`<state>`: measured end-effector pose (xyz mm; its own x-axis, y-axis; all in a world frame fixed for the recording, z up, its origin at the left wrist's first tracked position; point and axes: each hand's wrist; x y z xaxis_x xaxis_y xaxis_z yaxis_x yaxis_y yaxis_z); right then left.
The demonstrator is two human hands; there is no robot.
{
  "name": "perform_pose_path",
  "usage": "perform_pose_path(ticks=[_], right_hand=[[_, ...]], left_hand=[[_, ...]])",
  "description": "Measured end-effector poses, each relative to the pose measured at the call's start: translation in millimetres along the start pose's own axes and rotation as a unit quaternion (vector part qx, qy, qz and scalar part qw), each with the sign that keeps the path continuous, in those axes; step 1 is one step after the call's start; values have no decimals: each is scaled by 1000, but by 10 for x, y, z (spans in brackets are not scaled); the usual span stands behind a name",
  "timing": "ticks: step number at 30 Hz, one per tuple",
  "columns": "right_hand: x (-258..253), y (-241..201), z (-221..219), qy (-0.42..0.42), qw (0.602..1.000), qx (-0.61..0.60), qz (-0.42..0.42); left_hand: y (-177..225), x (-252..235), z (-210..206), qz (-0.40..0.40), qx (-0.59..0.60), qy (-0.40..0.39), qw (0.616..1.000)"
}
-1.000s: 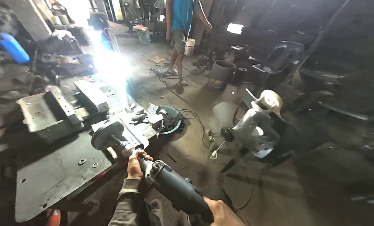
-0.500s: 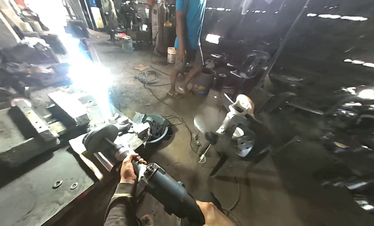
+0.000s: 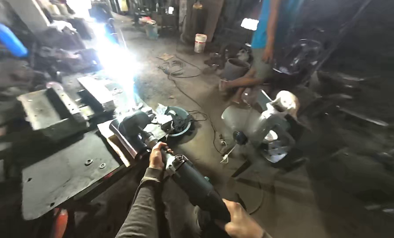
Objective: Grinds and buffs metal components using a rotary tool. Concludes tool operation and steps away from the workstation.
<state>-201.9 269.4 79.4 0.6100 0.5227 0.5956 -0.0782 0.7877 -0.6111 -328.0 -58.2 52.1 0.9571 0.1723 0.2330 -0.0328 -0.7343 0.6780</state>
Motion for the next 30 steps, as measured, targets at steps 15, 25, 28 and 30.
perform_pose_path(ticks=[15, 25, 28, 30], right_hand=[[-32, -60, -57, -64, 996, 56, -8], [-7, 83, -31, -25, 999, -10, -19], [-14, 91, -26, -17, 999, -25, -31], [-14, 97, -20, -10, 999, -31, -29]], left_hand=[[129, 449, 229, -48, 25, 18, 998], [-16, 90, -65, -3, 1, 2, 1000], [-100, -46, -81, 8, -17, -8, 1000], [-145, -111, -97, 20, -19, -6, 1000]])
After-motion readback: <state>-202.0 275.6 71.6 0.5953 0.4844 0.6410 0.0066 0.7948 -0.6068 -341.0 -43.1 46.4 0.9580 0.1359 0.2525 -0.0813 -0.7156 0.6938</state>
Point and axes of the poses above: each hand's wrist, its own x-axis away from the middle knuckle, its own z-axis out of the back of the hand, y = z × x, and after that the axes turned 15 degrees about -y, right-handed
